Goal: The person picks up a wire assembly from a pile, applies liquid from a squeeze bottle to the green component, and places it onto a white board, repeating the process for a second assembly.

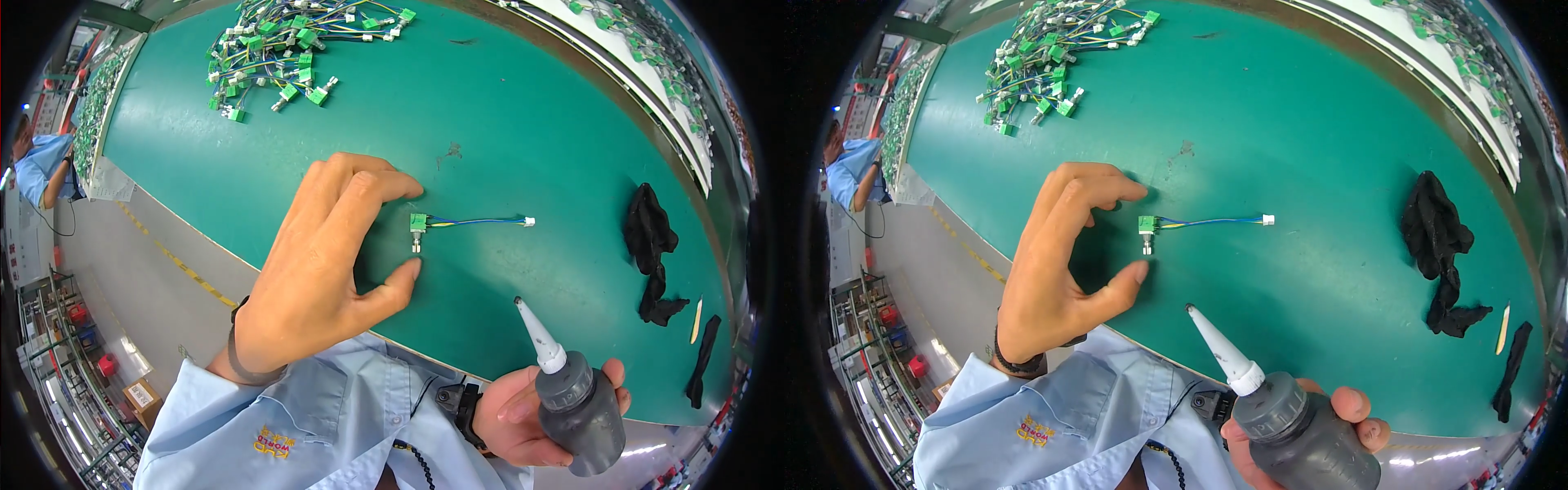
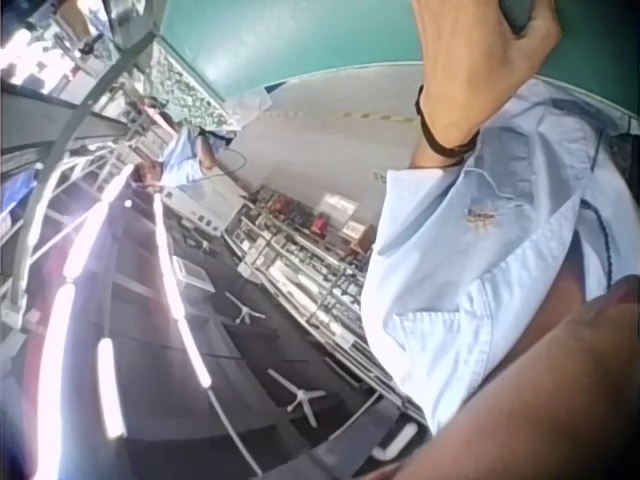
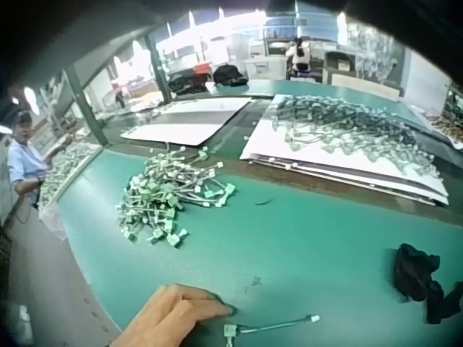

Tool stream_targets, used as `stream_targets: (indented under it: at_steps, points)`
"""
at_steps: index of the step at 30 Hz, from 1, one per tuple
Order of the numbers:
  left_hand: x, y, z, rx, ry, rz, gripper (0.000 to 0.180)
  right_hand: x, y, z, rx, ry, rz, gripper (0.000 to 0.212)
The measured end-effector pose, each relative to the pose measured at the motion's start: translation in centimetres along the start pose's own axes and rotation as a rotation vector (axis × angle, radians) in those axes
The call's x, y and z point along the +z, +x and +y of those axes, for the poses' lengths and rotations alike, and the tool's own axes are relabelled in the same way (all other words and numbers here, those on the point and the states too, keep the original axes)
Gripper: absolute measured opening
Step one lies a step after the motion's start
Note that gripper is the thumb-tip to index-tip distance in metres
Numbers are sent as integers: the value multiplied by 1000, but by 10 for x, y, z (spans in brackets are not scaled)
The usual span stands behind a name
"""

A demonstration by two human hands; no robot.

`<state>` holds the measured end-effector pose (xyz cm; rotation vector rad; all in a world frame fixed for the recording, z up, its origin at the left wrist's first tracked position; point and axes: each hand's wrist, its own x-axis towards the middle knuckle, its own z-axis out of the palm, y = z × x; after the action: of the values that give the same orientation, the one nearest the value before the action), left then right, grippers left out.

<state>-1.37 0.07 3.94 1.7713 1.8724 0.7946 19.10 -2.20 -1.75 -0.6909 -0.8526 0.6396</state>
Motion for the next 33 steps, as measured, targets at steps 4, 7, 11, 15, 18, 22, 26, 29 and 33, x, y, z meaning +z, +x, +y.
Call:
stream_targets:
  at_steps: [4, 7, 11, 15, 18, 22, 26, 29, 33]
  points:
    - [-1, 1, 0, 9, 21, -26, 43, 1, 0, 0, -3, 6, -5, 66]
    - [-2, 2, -3, 21, 26, -35, 42, 5, 0, 1, -3, -30, -10, 67]
    - [0, 2, -7, 67, 58, -61, 37, 3, 1, 1, 11, -14, -60, 66]
    - [3, 3, -7, 50, 14, 14, 33, 4, 2, 1, -22, -58, -43, 64]
    - [3, 3, -8, 90, -50, 75, 31, 5, 2, 1, -43, -33, -57, 62]
    - [6, 7, -17, 218, 64, 165, 30, 7, 2, 3, -52, -23, -50, 63]
    - [11, 4, -17, 100, -9, 143, 30, 8, 1, 2, -39, -33, -31, 64]
    - [9, 3, -15, 117, -8, 169, 31, 7, 2, 3, -43, -17, -12, 64]
    - [0, 4, -9, 200, 5, 237, 30, 5, 2, 2, -32, -31, 4, 66]
